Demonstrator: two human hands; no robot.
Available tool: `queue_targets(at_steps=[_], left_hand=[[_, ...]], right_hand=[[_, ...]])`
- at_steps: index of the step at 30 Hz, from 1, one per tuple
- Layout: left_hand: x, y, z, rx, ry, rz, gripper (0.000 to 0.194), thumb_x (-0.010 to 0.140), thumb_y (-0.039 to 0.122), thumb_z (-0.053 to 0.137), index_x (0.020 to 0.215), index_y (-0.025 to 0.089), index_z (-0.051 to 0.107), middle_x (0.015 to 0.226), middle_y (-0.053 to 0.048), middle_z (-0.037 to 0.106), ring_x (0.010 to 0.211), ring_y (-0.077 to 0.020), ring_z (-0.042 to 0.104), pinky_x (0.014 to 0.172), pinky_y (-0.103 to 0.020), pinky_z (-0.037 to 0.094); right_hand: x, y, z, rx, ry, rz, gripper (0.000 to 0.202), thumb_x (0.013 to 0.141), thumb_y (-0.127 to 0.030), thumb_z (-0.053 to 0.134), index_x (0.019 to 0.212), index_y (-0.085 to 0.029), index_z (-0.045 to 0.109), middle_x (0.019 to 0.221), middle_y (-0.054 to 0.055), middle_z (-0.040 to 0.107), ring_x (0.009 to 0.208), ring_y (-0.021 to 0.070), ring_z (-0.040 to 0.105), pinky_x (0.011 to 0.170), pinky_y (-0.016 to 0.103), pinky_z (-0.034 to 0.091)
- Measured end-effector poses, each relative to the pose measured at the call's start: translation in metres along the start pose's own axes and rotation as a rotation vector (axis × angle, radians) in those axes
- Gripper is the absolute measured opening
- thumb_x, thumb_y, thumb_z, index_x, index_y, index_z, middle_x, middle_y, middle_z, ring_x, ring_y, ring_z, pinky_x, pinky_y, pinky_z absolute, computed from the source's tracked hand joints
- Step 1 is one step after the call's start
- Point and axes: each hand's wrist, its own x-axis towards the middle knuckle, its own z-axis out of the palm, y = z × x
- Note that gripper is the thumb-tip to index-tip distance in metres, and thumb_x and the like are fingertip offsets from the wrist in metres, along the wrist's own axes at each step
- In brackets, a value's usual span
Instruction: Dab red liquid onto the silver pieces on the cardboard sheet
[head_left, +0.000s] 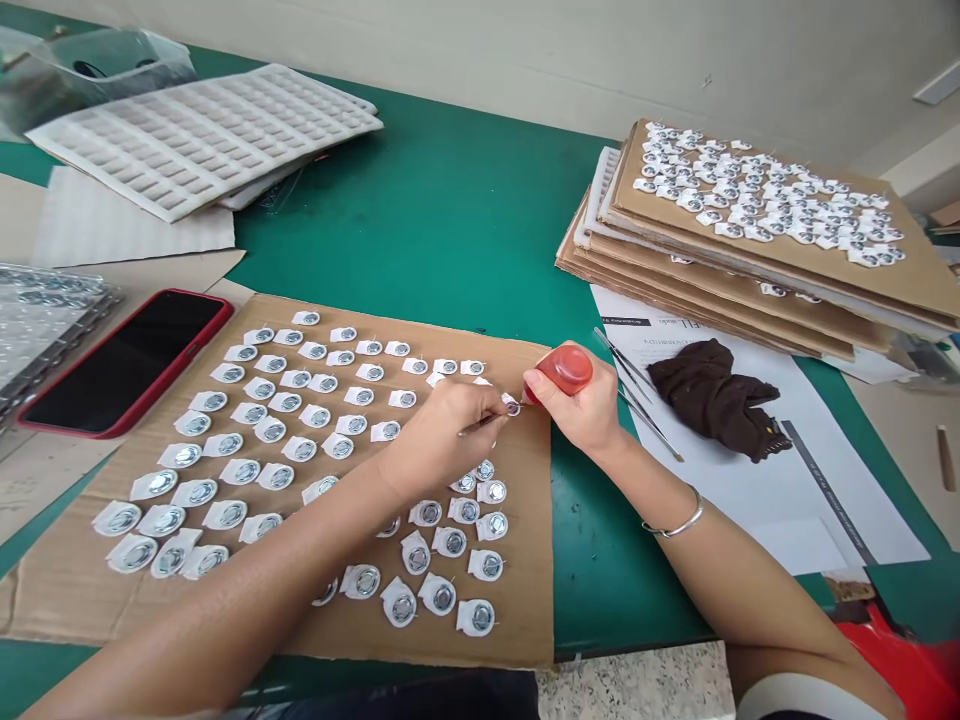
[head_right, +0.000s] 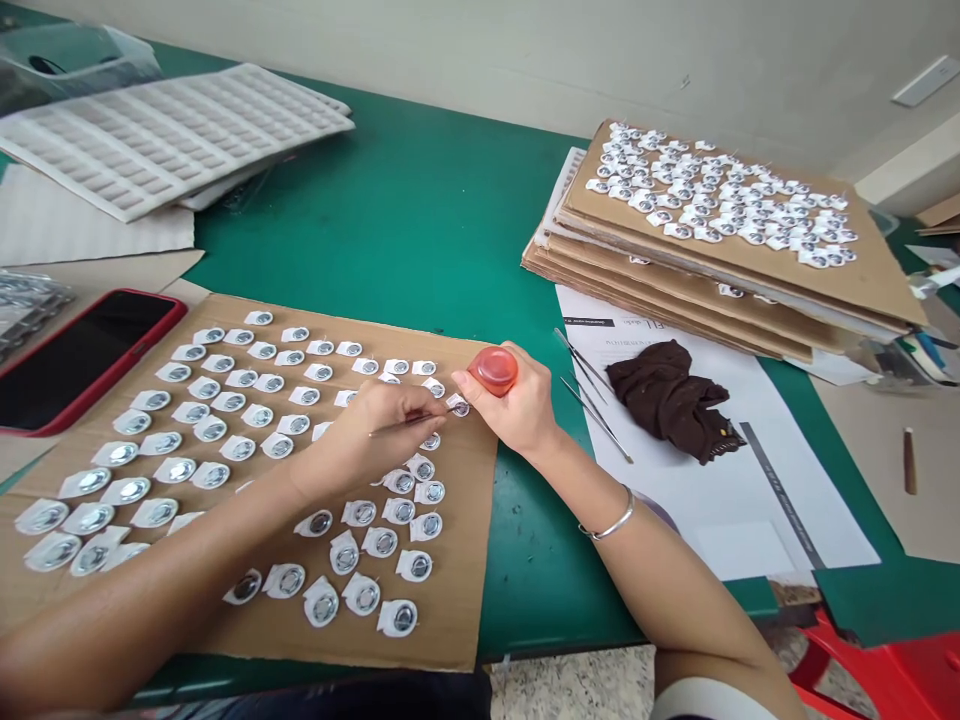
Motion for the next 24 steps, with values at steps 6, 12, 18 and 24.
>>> queue_targets(at_steps=[6,12,18,24], left_hand=[[0.016,0.002,-0.011,-0.146,-0.053,-0.214,0.013,0.075,0.018,0.059,0.066,0.014,0.068,0.063,-0.001,0.064,0.054,-0.0094,0.051,0.049,-0.02,0.037],[0.029,-0.006,-0.015,-0.234,-0.11,-0.256,0.01,0.069,0.021,0.061,0.065,0.014,0.067,0.056,0.001,0.058,0.051,-0.0097,0.048,0.045,-0.02,0.035],[0.036,-0.002,-0.022,-0.255,-0.159,-0.261,0.007,0.064,0.016,0.059,0.06,0.014,0.065,0.052,0.003,0.054,0.046,-0.0074,0.043,0.041,-0.018,0.032],[0.039,-0.003,-0.023,-0.265,-0.192,-0.285,0.007,0.062,0.014,0.057,0.061,0.014,0.065,0.052,0.002,0.056,0.048,-0.0083,0.046,0.042,-0.018,0.033]], right_hand=[[-0.002,-0.001,0.0,0.014,0.01,-0.021,0.023,0.078,-0.039,0.065,0.066,-0.022,0.057,0.068,0.002,0.062,0.064,0.0165,0.057,0.064,0.033,0.049],[-0.003,-0.003,0.0,0.01,-0.006,-0.058,0.024,0.076,-0.039,0.067,0.066,-0.021,0.056,0.066,0.001,0.059,0.061,0.0151,0.054,0.06,0.031,0.045],[-0.003,-0.005,-0.001,0.001,-0.023,-0.052,0.025,0.075,-0.042,0.067,0.068,-0.021,0.055,0.067,0.0,0.058,0.061,0.0145,0.053,0.059,0.03,0.044],[-0.004,-0.008,0.0,-0.006,-0.017,-0.028,0.027,0.071,-0.043,0.07,0.069,-0.021,0.054,0.069,0.0,0.057,0.062,0.0142,0.054,0.061,0.029,0.045]])
